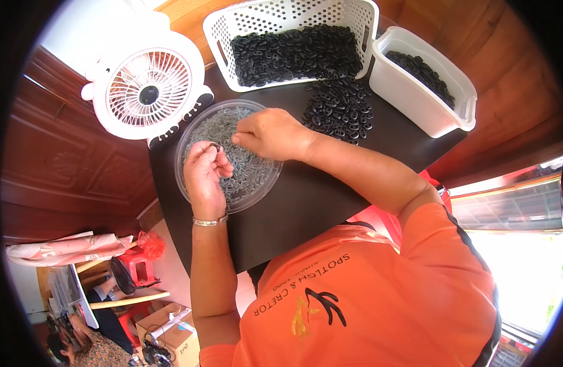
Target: The person assembles small plastic components by picking up plastic clips and metal pins from a dish and inserting the pins into the clips by hand.
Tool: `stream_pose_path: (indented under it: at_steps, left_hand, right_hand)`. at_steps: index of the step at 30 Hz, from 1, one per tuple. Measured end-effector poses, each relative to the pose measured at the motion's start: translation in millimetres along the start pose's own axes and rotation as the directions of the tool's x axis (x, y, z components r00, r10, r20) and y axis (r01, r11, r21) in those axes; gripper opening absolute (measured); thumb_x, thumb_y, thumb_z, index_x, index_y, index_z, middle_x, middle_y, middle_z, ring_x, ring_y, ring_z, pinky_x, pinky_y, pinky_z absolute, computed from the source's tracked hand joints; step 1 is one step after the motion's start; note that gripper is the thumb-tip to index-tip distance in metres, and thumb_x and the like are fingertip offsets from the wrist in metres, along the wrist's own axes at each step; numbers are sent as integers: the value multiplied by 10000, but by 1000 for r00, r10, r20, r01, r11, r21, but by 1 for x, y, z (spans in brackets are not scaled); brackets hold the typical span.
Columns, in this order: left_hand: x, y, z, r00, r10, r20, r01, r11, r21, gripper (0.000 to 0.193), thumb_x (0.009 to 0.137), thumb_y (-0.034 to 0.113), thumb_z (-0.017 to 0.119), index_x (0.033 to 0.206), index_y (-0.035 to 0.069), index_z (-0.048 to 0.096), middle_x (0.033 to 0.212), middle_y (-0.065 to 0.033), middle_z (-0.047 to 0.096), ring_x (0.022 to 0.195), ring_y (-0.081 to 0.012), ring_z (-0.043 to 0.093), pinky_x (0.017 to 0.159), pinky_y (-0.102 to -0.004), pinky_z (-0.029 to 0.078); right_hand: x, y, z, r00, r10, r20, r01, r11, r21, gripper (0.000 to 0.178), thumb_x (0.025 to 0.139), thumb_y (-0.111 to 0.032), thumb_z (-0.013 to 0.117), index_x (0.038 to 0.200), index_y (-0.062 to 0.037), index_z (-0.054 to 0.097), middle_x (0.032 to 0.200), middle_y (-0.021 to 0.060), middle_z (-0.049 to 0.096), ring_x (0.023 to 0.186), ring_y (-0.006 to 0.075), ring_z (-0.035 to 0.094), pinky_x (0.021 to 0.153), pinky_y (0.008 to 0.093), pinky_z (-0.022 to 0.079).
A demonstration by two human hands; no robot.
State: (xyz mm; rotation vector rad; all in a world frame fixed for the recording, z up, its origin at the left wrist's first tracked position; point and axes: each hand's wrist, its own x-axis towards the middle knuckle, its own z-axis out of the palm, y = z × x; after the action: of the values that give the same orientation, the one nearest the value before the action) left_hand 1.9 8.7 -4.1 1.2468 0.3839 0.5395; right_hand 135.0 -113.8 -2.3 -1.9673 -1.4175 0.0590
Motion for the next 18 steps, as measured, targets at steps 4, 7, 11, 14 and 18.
stream_pose_path:
  at_steps: [4, 7, 11, 14, 18]
  left_hand:
    - [-4, 2, 11, 994, -2, 107, -13, 990, 141, 120, 878, 124, 486, 847, 27, 549, 748, -28, 546, 638, -94, 533, 557, -206, 419]
    - [-4, -2, 16, 973, 109, 203, -170, 934, 314, 91, 864, 89, 516, 819, 15, 543, 792, -40, 528, 666, -82, 513, 584, -205, 422]
    - [-2, -7, 10, 953, 124, 275, -220, 911, 350, 140, 866, 137, 475, 803, 29, 538, 732, -41, 544, 643, -97, 513, 596, -221, 414]
    - [-2, -6, 8, 963, 83, 257, -147, 959, 242, 147, 868, 147, 473, 820, 20, 530, 712, -47, 544, 617, -106, 508, 584, -228, 414]
    - [-3, -3, 8, 989, 47, 142, -66, 989, 130, 146, 878, 153, 461, 844, 21, 515, 709, -50, 537, 593, -118, 511, 548, -235, 407]
  right_hand:
    - [3, -2, -6, 979, 163, 118, -198, 889, 414, 344, 899, -284, 509, 713, -1, 571, 639, 77, 586, 601, 188, 554, 590, 345, 439]
    - [4, 0, -5, 972, 147, 184, -222, 832, 508, 349, 911, -272, 484, 707, 2, 558, 620, 50, 555, 596, 136, 509, 583, 305, 426]
    - [4, -1, -4, 958, 113, 264, -234, 842, 486, 343, 911, -263, 481, 707, 4, 553, 630, 46, 555, 606, 139, 515, 602, 294, 433]
    - [4, 0, -4, 952, 73, 298, -230, 812, 536, 329, 911, -254, 473, 733, 11, 553, 656, 54, 557, 629, 136, 523, 615, 292, 436]
    - [3, 0, -4, 964, 35, 263, -207, 717, 665, 245, 913, -204, 501, 800, 4, 566, 728, 38, 577, 705, 108, 532, 666, 263, 446]
